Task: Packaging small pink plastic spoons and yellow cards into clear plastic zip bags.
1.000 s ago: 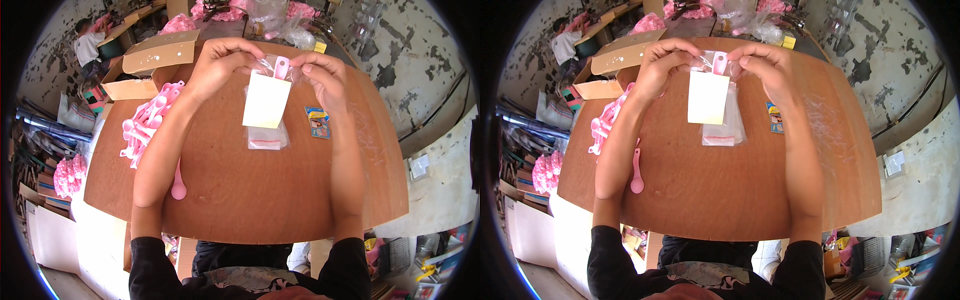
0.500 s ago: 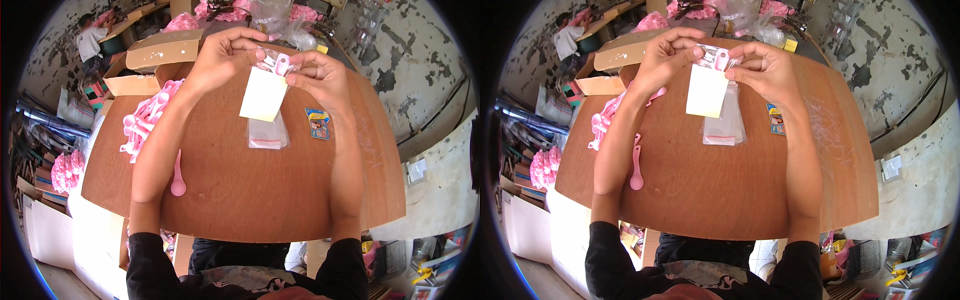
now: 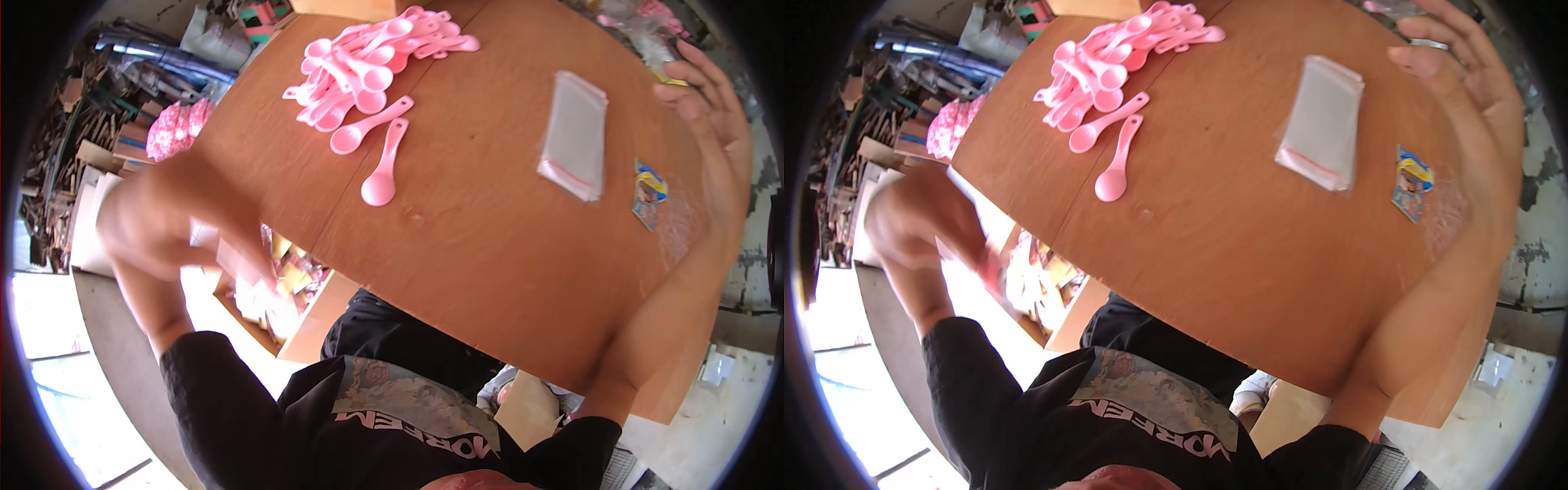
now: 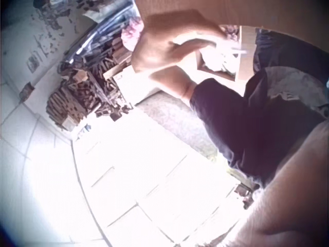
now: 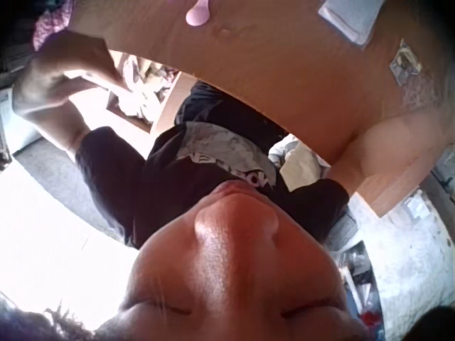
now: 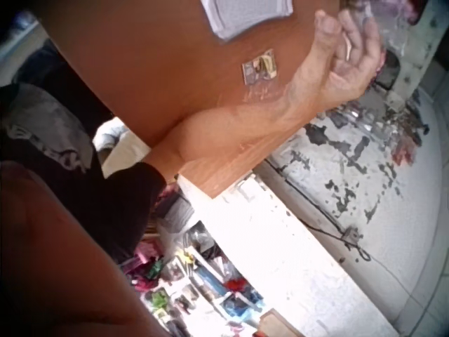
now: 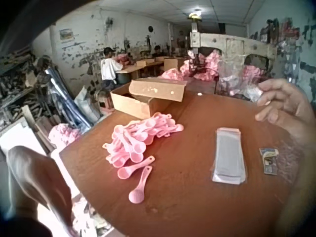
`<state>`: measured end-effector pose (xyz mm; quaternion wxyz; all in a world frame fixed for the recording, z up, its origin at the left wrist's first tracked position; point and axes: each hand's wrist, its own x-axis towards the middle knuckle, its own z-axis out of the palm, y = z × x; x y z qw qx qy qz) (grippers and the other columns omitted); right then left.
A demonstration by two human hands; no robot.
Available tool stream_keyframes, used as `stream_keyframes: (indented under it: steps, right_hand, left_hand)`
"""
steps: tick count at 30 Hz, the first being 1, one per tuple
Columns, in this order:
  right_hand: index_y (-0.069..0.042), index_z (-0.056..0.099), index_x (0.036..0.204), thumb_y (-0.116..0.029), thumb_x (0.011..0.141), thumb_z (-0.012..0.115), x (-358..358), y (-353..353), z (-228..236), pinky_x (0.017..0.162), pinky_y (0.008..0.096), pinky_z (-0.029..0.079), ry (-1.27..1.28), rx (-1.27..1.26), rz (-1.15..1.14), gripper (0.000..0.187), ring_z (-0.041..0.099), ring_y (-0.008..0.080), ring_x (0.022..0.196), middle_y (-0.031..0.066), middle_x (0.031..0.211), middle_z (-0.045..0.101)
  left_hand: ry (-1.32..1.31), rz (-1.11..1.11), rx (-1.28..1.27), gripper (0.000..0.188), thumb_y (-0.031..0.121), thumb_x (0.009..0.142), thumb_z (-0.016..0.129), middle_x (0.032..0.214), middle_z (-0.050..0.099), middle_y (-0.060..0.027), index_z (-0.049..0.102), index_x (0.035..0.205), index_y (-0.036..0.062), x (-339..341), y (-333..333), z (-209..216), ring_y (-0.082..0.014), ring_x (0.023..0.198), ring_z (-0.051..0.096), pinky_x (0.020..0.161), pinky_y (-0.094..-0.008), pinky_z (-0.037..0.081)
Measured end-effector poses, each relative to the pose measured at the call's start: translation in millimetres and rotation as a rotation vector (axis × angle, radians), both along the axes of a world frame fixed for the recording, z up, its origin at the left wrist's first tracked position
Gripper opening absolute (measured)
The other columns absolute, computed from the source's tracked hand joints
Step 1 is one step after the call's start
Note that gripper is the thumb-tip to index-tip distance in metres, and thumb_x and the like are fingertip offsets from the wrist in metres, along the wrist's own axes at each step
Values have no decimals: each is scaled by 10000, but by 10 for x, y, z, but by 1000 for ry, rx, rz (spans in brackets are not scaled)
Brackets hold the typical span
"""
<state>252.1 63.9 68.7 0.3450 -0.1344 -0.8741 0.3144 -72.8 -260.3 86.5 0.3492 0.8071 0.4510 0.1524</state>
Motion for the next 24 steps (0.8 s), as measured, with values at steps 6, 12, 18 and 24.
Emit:
stream_keyframes:
  steps: [6,12,18,24]
  right_hand:
    - [-21,576,1244,-194,907,628,-178,-186,-234,934,261,417,-108,-247,-257,382,591,127,997,49,1111,603]
    - [27,672,943,-100,834,675,-322,1,-391,735,271,479,-711,61,-215,167,622,136,812,81,832,664]
    - [19,696,826,-89,689,793,-460,188,-840,580,283,459,-842,17,-39,200,604,139,650,93,701,662]
    - [24,687,744,-61,679,778,-289,330,-971,583,294,464,-760,-18,-36,140,601,140,635,89,654,651]
  left_hand:
    - [184,1201,-235,209,-36,772,703,838,702,-108,672,977,-7,-380,-1477,-2136,-176,782,679,734,-296,537]
    - [352,1618,337,565,90,782,766,1281,539,-181,502,1270,-13,-288,-1849,-3845,-325,1212,508,1023,-395,426]
    - [502,1385,1437,157,15,911,591,1194,555,-205,571,1062,-23,46,-954,-2066,-368,1128,573,934,-490,478]
    - [59,350,778,191,103,723,729,940,608,-155,629,869,31,773,528,-913,-357,926,626,859,-490,484]
